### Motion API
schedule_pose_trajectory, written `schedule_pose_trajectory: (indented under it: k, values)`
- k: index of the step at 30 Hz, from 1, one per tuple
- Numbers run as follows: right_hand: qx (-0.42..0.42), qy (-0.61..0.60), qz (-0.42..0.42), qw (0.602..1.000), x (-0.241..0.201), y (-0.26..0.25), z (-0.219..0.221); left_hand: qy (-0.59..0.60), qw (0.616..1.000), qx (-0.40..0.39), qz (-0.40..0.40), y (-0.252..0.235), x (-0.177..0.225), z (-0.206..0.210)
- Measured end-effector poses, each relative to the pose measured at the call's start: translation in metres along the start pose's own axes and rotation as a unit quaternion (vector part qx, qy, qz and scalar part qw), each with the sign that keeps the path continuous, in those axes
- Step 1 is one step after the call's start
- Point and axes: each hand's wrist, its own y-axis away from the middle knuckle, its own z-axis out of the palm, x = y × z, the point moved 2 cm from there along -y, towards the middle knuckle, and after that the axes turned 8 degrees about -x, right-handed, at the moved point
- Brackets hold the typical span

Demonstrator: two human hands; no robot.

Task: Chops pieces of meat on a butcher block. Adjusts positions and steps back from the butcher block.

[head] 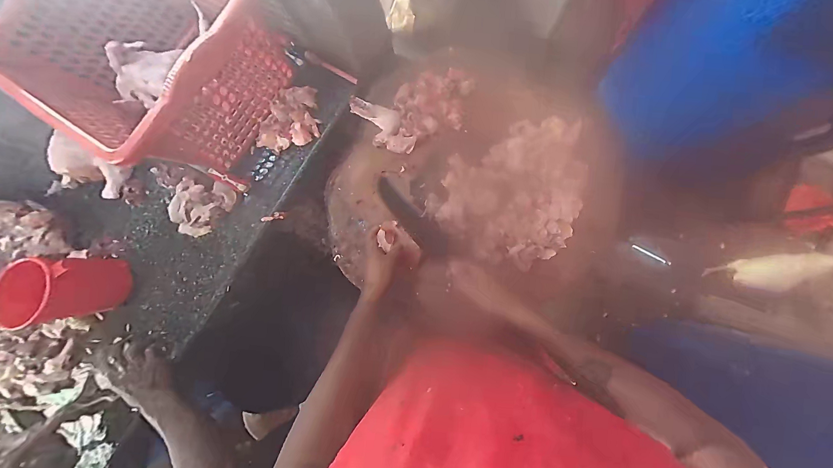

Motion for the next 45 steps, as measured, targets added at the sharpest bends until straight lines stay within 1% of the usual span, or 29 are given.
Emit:
schedule_pose_trajectory:
  k: [2, 5, 8, 10, 12, 13, 15, 17, 18, 19, 22, 24, 26, 27, 28, 30, 31, 32, 33, 34, 36, 37, 38, 39, 41, 42, 43, 44, 45]
  values:
    - [-0.01, 0.037, 0.007, 0.999, -0.006, -0.02, 0.006, 0.039, 0.999, 0.011, 0.021, 0.002, -0.006, 0.002]
    - [-0.015, 0.037, 0.048, 0.998, 0.008, -0.032, 0.022, 0.04, 0.998, 0.034, 0.026, 0.009, -0.005, 0.002]
    - [-0.023, 0.016, 0.068, 0.997, 0.038, -0.003, 0.029, 0.084, 0.996, 0.042, 0.001, 0.014, -0.003, 0.002]
    - [-0.051, 0.011, 0.088, 0.995, 0.062, 0.027, 0.025, 0.153, 0.987, 0.053, -0.019, 0.013, -0.009, -0.002]
    - [-0.07, -0.021, 0.113, 0.991, 0.074, 0.055, 0.018, 0.235, 0.969, 0.063, -0.037, 0.016, -0.013, -0.015]
    - [-0.061, -0.044, 0.128, 0.989, 0.074, 0.066, 0.015, 0.24, 0.969, 0.049, -0.041, 0.02, -0.013, -0.026]
    - [-0.007, -0.037, 0.131, 0.991, 0.069, 0.077, 0.009, 0.174, 0.984, -0.012, -0.047, 0.034, -0.012, -0.047]
    - [0.065, 0.033, 0.11, 0.991, 0.053, 0.074, 0.006, 0.07, 0.992, -0.086, -0.054, 0.05, -0.015, -0.061]
    - [0.099, 0.061, 0.091, 0.989, 0.041, 0.069, 0.004, 0.015, 0.992, -0.109, -0.059, 0.056, -0.019, -0.063]
    - [0.127, 0.08, 0.057, 0.987, 0.027, 0.062, 0.001, -0.054, 0.991, -0.107, -0.06, 0.061, -0.024, -0.062]
    - [0.189, 0.105, -0.065, 0.974, -0.026, 0.041, -0.003, -0.251, 0.967, -0.037, -0.024, 0.069, -0.028, -0.048]
    - [0.181, 0.099, -0.152, 0.967, -0.074, 0.039, -0.001, -0.292, 0.956, -0.012, -0.015, 0.069, -0.026, -0.036]
    - [0.152, 0.113, -0.207, 0.96, -0.103, 0.033, 0.003, -0.277, 0.961, -0.009, -0.027, 0.071, -0.023, -0.035]
    - [0.143, 0.153, -0.202, 0.957, -0.103, 0.025, 0.006, -0.261, 0.964, -0.01, -0.038, 0.072, -0.02, -0.036]
    - [0.126, 0.195, -0.165, 0.958, -0.091, 0.015, 0.008, -0.248, 0.968, -0.014, -0.045, 0.073, -0.018, -0.039]
    - [0.053, 0.228, -0.011, 0.972, -0.047, -0.015, 0.01, -0.219, 0.974, -0.03, -0.055, 0.076, -0.018, -0.041]
    - [0.034, 0.229, 0.046, 0.972, -0.026, -0.029, 0.009, -0.203, 0.977, -0.037, -0.059, 0.078, -0.019, -0.041]
    - [0.029, 0.237, 0.076, 0.968, -0.02, -0.034, 0.009, -0.192, 0.979, -0.043, -0.061, 0.079, -0.018, -0.043]
    - [0.036, 0.25, 0.076, 0.965, -0.027, -0.032, 0.007, -0.173, 0.982, -0.047, -0.061, 0.078, -0.017, -0.043]
    - [0.056, 0.254, 0.048, 0.964, -0.038, -0.021, 0.013, -0.152, 0.985, -0.052, -0.061, 0.083, -0.022, -0.044]
    - [0.124, 0.28, -0.077, 0.949, -0.064, 0.002, 0.023, -0.105, 0.992, -0.058, -0.05, 0.086, -0.032, -0.039]
    - [0.14, 0.288, -0.135, 0.937, -0.073, 0.009, 0.027, -0.089, 0.993, -0.061, -0.048, 0.086, -0.036, -0.036]
    - [0.144, 0.288, -0.171, 0.931, -0.074, 0.01, 0.032, -0.08, 0.994, -0.064, -0.047, 0.087, -0.038, -0.034]
    - [0.135, 0.282, -0.174, 0.934, -0.064, 0.007, 0.036, -0.073, 0.994, -0.066, -0.045, 0.087, -0.038, -0.032]
    - [0.054, 0.242, -0.055, 0.967, -0.027, -0.01, 0.041, -0.07, 0.994, -0.068, -0.044, 0.089, -0.038, -0.029]
    - [0.017, 0.208, 0.009, 0.978, -0.009, -0.02, 0.042, -0.07, 0.994, -0.068, -0.05, 0.091, -0.038, -0.029]
    - [0.002, 0.198, 0.045, 0.979, -0.006, -0.025, 0.043, -0.07, 0.994, -0.065, -0.056, 0.091, -0.036, -0.031]
    - [-0.001, 0.199, 0.047, 0.979, -0.017, -0.023, 0.043, -0.065, 0.994, -0.061, -0.059, 0.09, -0.035, -0.033]
    - [0.001, 0.189, 0.018, 0.982, -0.028, -0.015, 0.048, -0.058, 0.995, -0.058, -0.063, 0.094, -0.037, -0.035]
